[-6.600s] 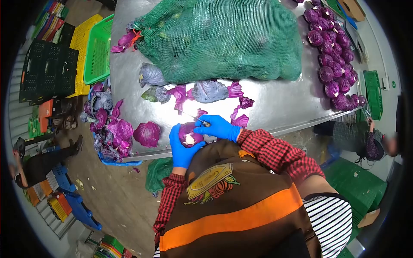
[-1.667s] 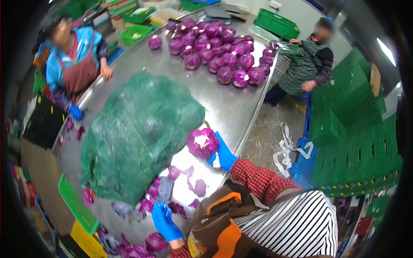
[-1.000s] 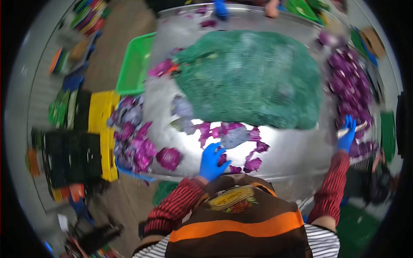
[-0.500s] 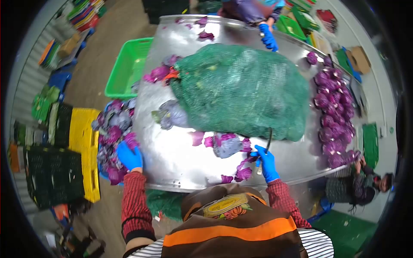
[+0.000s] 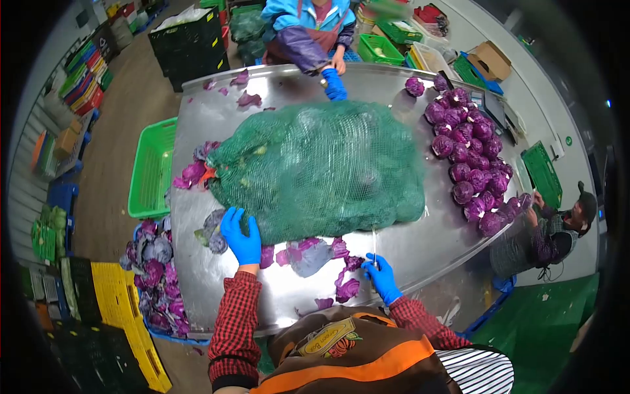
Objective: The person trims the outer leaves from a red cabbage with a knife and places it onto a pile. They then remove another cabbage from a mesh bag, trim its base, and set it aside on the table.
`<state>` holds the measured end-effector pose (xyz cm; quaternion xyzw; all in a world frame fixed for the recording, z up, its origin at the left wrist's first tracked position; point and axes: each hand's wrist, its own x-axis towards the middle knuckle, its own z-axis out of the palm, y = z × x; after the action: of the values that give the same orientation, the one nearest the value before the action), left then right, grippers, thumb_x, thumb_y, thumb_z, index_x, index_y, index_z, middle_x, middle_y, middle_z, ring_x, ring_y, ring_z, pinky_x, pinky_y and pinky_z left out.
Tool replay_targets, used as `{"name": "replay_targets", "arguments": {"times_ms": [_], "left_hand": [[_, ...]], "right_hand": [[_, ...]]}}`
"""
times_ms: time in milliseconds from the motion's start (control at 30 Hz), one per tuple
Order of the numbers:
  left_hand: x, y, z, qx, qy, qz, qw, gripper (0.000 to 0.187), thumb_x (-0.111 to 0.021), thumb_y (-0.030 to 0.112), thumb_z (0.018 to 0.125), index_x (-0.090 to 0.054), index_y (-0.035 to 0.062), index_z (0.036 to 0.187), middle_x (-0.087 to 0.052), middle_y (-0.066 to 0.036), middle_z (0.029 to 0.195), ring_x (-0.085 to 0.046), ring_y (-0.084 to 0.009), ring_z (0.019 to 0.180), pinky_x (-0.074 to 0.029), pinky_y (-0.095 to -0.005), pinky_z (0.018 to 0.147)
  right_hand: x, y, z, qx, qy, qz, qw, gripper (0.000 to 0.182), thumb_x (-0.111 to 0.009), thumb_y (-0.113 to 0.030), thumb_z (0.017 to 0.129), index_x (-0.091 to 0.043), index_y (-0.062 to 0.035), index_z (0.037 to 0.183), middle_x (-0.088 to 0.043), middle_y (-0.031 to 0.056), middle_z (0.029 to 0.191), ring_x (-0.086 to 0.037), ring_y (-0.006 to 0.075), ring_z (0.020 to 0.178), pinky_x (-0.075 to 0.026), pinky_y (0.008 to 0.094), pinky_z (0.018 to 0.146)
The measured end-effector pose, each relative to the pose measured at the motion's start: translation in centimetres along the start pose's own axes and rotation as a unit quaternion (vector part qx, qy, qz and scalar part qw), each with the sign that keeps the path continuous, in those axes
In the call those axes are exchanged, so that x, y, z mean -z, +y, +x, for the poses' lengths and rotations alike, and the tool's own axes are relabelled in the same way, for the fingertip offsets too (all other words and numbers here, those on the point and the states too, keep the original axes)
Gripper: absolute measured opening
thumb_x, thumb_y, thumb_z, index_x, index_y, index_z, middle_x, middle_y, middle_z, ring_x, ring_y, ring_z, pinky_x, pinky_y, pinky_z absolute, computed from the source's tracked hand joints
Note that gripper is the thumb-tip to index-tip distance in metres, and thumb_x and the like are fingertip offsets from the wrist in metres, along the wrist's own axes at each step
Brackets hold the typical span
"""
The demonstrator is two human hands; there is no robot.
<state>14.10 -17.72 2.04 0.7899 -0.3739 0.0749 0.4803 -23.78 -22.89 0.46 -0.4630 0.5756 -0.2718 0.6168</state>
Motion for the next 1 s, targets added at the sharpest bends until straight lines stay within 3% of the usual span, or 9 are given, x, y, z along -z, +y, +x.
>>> {"name": "replay_targets", "arguments": {"times_ms": [133, 333, 433, 533, 633, 700, 867, 933, 1000], "left_hand": [[-2.2, 3.9, 4.8, -0.088, 0.014, 0.003, 0.996, 0.036, -0.069, 0.013, 0.08, -0.059, 0.0015, 0.113, -0.053, -0.018, 0.124, -0.047, -0.0347, 0.116, -0.035, -0.0453, 0.1], [-5.7, 4.4, 7.6, -0.081, -0.056, 0.127, 0.987, 0.051, -0.072, 0.036, 0.079, -0.059, 0.0029, 0.116, -0.055, -0.018, 0.124, -0.047, -0.0387, 0.116, -0.036, -0.0484, 0.1], [-5.9, 2.5, 6.3, -0.116, -0.021, 0.134, 0.984, 0.049, -0.071, 0.036, 0.08, -0.059, 0.0053, 0.117, -0.056, -0.016, 0.122, -0.048, -0.0395, 0.116, -0.037, -0.0494, 0.098], [-5.7, 2.0, 5.7, -0.121, -0.007, 0.133, 0.984, 0.038, -0.071, 0.029, 0.079, -0.063, 0.0071, 0.109, -0.06, -0.015, 0.114, -0.052, -0.0381, 0.109, -0.041, -0.0479, 0.095], [-4.9, 1.9, 6.1, -0.132, 0.015, 0.003, 0.991, 0.012, -0.07, 0.015, 0.074, -0.064, 0.008, 0.082, -0.063, -0.011, 0.091, -0.058, -0.0342, 0.092, -0.046, -0.0427, 0.081], [-4.4, 2.3, 5.8, -0.09, -0.005, -0.016, 0.996, 0.01, -0.07, 0.015, 0.074, -0.063, 0.0086, 0.08, -0.062, -0.012, 0.086, -0.058, -0.0348, 0.089, -0.046, -0.0436, 0.078], [-3.6, 4.2, 3.2, -0.094, 0.039, -0.065, 0.993, 0.008, -0.067, 0.015, 0.074, -0.061, 0.0097, 0.076, -0.058, -0.014, 0.077, -0.058, -0.0368, 0.081, -0.045, -0.0477, 0.072], [-2.8, 4.8, 2.2, -0.026, -0.006, -0.021, 0.999, 0.01, -0.068, 0.018, 0.077, -0.063, 0.0105, 0.076, -0.061, -0.011, 0.078, -0.061, -0.0352, 0.092, -0.047, -0.0452, 0.078], [-3.6, 3.9, 1.2, -0.041, 0.013, -0.027, 0.999, 0.01, -0.068, 0.02, 0.079, -0.064, 0.0113, 0.078, -0.063, -0.009, 0.084, -0.059, -0.0341, 0.105, -0.047, -0.045, 0.083]], "right_hand": [[0.8, 0.1, -0.3, -0.007, -0.012, 0.005, 1.0, 0.032, -0.057, -0.009, 0.093, -0.054, -0.0045, 0.125, -0.066, 0.0073, 0.091, -0.06, 0.0098, 0.072, -0.051, 0.0232, 0.066], [0.8, -0.4, 0.7, 0.03, 0.006, 0.041, 0.999, 0.037, -0.055, -0.011, 0.094, -0.051, -0.003, 0.13, -0.066, 0.0069, 0.091, -0.063, 0.0108, 0.078, -0.051, 0.022, 0.063], [1.1, -0.7, 1.2, 0.034, 0.032, 0.062, 0.997, 0.038, -0.054, -0.008, 0.092, -0.051, -0.003, 0.13, -0.066, 0.0055, 0.085, -0.058, 0.0086, 0.066, -0.047, 0.0205, 0.056], [1.4, -0.3, 1.3, 0.029, 0.046, 0.056, 0.997, 0.038, -0.052, -0.005, 0.092, -0.051, -0.0029, 0.13, -0.064, 0.0042, 0.081, -0.053, 0.007, 0.06, -0.043, 0.02, 0.054], [1.0, -0.6, 1.4, 0.041, 0.05, 0.043, 0.997, 0.037, -0.052, -0.005, 0.092, -0.052, -0.0029, 0.129, -0.064, 0.0036, 0.079, -0.051, 0.0064, 0.058, -0.041, 0.0199, 0.052], [0.3, -1.0, 1.2, 0.068, 0.056, 0.017, 0.996, 0.036, -0.051, -0.003, 0.092, -0.054, -0.0027, 0.128, -0.062, 0.0025, 0.08, -0.049, 0.0051, 0.06, -0.04, 0.0195, 0.053], [-1.3, -2.5, 0.7, 0.133, -0.091, -0.031, 0.986, 0.035, -0.051, -0.002, 0.092, -0.055, -0.003, 0.127, -0.059, 0.001, 0.088, -0.051, 0.004, 0.07, -0.042, 0.0189, 0.057], [-1.3, -1.2, 1.2, 0.129, -0.12, -0.146, 0.973, 0.037, -0.054, -0.001, 0.086, -0.059, -0.0035, 0.123, -0.063, 0.0063, 0.093, -0.06, 0.0137, 0.077, -0.049, 0.0263, 0.066], [0.9, 5.3, 5.0, 0.179, -0.168, -0.195, 0.95, 0.035, -0.057, -0.005, 0.088, -0.059, -0.0036, 0.122, -0.06, 0.0037, 0.088, -0.055, 0.0091, 0.072, -0.045, 0.0215, 0.062]]}}
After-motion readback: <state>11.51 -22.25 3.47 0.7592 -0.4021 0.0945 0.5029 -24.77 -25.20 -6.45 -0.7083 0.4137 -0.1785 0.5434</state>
